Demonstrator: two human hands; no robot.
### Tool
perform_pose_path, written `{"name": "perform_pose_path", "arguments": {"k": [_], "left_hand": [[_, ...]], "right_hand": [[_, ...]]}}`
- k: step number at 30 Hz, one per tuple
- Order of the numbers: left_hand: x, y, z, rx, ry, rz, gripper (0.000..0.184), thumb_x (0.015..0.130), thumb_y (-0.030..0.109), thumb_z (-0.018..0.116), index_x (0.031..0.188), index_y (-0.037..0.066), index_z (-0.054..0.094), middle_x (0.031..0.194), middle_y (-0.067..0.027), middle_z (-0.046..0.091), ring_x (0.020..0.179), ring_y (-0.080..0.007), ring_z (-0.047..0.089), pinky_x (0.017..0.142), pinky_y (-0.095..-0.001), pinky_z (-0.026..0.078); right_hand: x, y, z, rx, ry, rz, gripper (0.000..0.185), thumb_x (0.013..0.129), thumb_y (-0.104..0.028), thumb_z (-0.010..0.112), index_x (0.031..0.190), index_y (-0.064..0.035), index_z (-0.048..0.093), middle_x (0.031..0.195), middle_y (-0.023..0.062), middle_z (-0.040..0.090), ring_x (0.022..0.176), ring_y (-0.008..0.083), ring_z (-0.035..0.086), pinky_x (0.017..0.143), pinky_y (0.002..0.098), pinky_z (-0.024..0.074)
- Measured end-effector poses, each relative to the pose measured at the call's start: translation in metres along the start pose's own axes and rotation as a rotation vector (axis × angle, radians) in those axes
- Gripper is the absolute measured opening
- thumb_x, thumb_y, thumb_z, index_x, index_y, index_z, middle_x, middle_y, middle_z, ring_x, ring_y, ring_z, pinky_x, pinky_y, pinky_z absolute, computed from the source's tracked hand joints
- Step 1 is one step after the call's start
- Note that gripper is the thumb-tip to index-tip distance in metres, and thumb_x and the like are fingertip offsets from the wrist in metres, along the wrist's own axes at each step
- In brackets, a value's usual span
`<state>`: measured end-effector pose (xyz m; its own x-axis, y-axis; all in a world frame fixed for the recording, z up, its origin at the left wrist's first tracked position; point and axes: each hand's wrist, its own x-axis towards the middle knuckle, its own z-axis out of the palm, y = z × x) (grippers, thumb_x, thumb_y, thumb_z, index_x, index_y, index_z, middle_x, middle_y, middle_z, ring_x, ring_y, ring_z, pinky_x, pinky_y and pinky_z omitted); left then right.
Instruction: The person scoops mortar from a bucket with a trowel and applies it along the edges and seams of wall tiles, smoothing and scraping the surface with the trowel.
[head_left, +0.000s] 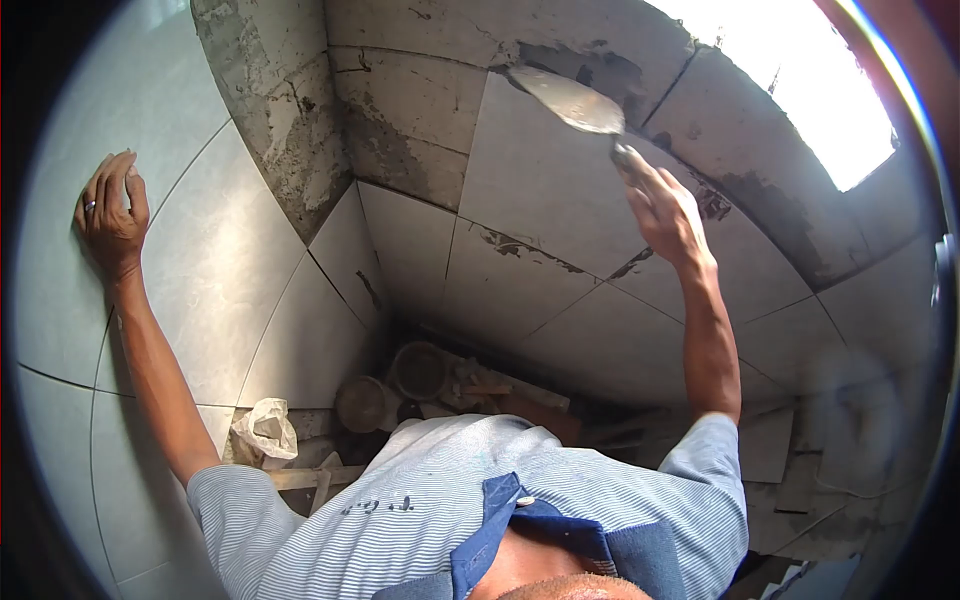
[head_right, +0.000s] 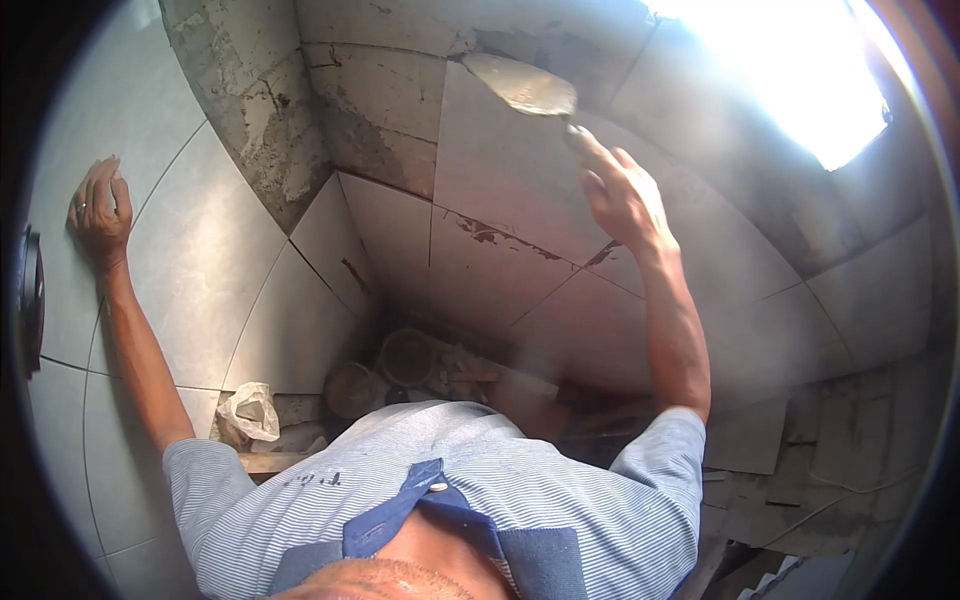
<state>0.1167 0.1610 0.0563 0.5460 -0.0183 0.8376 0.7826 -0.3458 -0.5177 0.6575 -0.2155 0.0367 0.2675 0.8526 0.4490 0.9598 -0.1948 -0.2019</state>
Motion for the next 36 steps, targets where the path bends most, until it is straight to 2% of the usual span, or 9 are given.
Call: {"name": "perform_pose_path", "arguments": {"k": [5,12,18,23,27,30,33,35,36], "left_hand": [[0.001,0.003,-0.002,-0.001,0.008,-0.013,0.014,0.091,0.01,0.062,0.102,0.014,0.069,0.103,0.0038,0.071,0.101,-0.0147,0.067,0.087,-0.029,0.052],[0.001,0.001,-0.003,-0.031,0.011,0.002,0.014,0.09,0.01,0.062,0.101,0.015,0.069,0.102,0.0042,0.071,0.101,-0.0148,0.067,0.086,-0.0294,0.052],[0.0,0.001,-0.003,-0.019,0.007,-0.006,0.015,0.09,0.009,0.062,0.101,0.014,0.069,0.102,0.0037,0.071,0.1,-0.0151,0.067,0.086,-0.0294,0.051],[-0.003,-0.006,0.003,-0.011,-0.002,0.035,0.014,0.09,0.009,0.062,0.102,0.013,0.069,0.102,0.0021,0.071,0.101,-0.015,0.067,0.086,-0.0287,0.051],[-0.005,-0.009,0.006,-0.025,0.002,0.037,0.014,0.09,0.008,0.063,0.102,0.012,0.069,0.103,0.0008,0.071,0.101,-0.0165,0.067,0.085,-0.0294,0.052],[-0.005,-0.01,0.006,-0.036,0.013,0.048,0.013,0.09,0.009,0.062,0.101,0.011,0.069,0.102,0.0007,0.071,0.101,-0.0167,0.067,0.085,-0.0291,0.052],[-0.006,-0.011,0.009,-0.042,0.031,0.061,0.012,0.092,0.011,0.062,0.101,0.011,0.07,0.102,0.0012,0.072,0.101,-0.0165,0.067,0.086,-0.0291,0.052],[-0.005,-0.008,0.008,-0.012,0.006,0.044,0.012,0.092,0.011,0.061,0.1,0.012,0.07,0.102,0.0017,0.072,0.101,-0.0164,0.067,0.087,-0.0293,0.052],[-0.007,-0.01,0.01,-0.012,-0.004,0.047,0.012,0.092,0.011,0.061,0.1,0.012,0.07,0.102,0.0025,0.072,0.101,-0.0161,0.067,0.087,-0.0293,0.051]], "right_hand": [[0.031,-0.03,0.014,-0.076,-0.056,0.02,0.049,0.091,-0.015,0.058,0.139,-0.0134,0.049,0.1,0.0188,0.064,0.098,0.0357,0.062,0.088,0.0432,0.049],[0.053,-0.025,-0.055,-0.222,-0.275,-0.001,0.049,0.087,-0.006,0.054,0.136,-0.0111,0.053,0.123,0.0192,0.063,0.113,0.0333,0.062,0.098,0.0408,0.0483],[0.03,-0.007,-0.117,-0.232,-0.37,0.065,0.048,0.088,-0.01,0.053,0.136,-0.0072,0.052,0.098,0.0204,0.069,0.077,0.0259,0.065,0.08,0.0385,0.05],[0.007,-0.002,-0.156,-0.236,-0.399,0.168,0.046,0.09,-0.013,0.053,0.135,-0.0049,0.054,0.092,0.0194,0.069,0.076,0.0233,0.063,0.079,0.0359,0.0495],[-0.019,0.027,-0.175,-0.287,-0.342,0.1,0.046,0.089,-0.013,0.052,0.134,-0.004,0.054,0.102,0.0206,0.068,0.083,0.0231,0.062,0.084,0.0345,0.0479],[-0.039,0.039,-0.192,-0.284,-0.371,0.245,0.047,0.088,-0.013,0.053,0.134,-0.0025,0.054,0.105,0.0195,0.067,0.089,0.0232,0.062,0.088,0.0344,0.0471],[-0.074,0.084,-0.206,-0.185,-0.274,0.168,0.049,0.089,-0.013,0.054,0.137,-0.0034,0.052,0.091,0.0141,0.065,0.076,0.0171,0.06,0.072,0.032,0.0494],[-0.103,0.097,-0.204,0.301,-0.234,0.533,0.052,0.09,-0.014,0.054,0.141,-0.0056,0.048,0.077,0.004,0.059,0.06,0.008,0.05,0.053,0.0256,0.0417],[-0.118,0.105,-0.182,0.393,-0.076,0.459,0.054,0.092,-0.018,0.055,0.144,-0.0056,0.045,0.069,-0.0047,0.049,0.052,0.0022,0.038,0.044,0.0209,0.0292]]}}
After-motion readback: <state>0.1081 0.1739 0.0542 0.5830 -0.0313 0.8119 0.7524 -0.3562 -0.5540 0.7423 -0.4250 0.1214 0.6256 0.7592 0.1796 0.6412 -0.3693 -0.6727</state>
